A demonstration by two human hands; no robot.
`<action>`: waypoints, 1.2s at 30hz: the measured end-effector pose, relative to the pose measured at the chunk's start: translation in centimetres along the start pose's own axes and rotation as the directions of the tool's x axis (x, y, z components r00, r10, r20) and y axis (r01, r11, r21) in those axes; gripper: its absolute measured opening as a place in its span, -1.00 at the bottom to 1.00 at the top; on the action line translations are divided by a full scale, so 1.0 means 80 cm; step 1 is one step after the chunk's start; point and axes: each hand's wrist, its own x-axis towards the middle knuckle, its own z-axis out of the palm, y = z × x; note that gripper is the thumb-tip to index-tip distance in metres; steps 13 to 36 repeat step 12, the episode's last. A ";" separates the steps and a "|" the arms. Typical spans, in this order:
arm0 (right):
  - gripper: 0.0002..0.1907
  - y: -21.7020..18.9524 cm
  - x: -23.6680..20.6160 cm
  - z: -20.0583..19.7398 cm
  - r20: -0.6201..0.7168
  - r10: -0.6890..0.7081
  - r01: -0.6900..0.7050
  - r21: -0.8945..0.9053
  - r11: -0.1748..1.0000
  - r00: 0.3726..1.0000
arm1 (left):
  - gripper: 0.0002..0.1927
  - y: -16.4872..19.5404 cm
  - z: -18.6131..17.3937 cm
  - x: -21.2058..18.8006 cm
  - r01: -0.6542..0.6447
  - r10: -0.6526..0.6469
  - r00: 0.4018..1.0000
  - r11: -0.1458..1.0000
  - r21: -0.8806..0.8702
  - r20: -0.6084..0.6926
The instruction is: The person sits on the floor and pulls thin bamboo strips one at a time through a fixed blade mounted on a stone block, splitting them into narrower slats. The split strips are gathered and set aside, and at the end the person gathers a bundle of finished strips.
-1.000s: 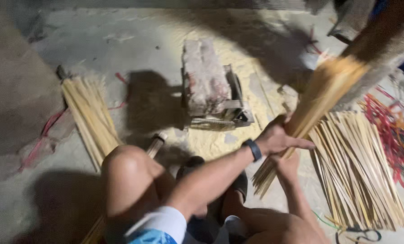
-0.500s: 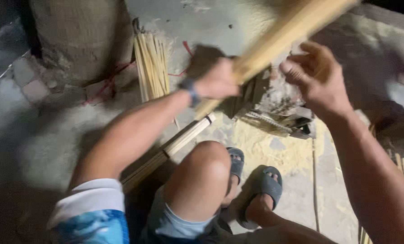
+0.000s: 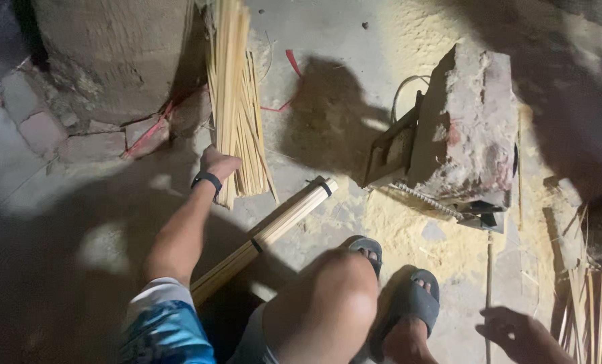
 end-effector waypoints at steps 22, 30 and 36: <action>-0.49 0.064 0.010 0.075 0.012 0.184 -0.183 -0.043 0.982 0.983 | 0.24 -0.080 0.081 -0.007 0.090 -0.067 0.993 0.960 0.266 -0.093; -0.49 0.064 0.010 0.075 0.012 0.184 -0.183 -0.043 0.982 0.983 | 0.24 -0.080 0.081 -0.007 0.090 -0.067 0.993 0.960 0.266 -0.093; -0.49 0.064 0.010 0.075 0.012 0.184 -0.183 -0.043 0.982 0.983 | 0.24 -0.080 0.081 -0.007 0.090 -0.067 0.993 0.960 0.266 -0.093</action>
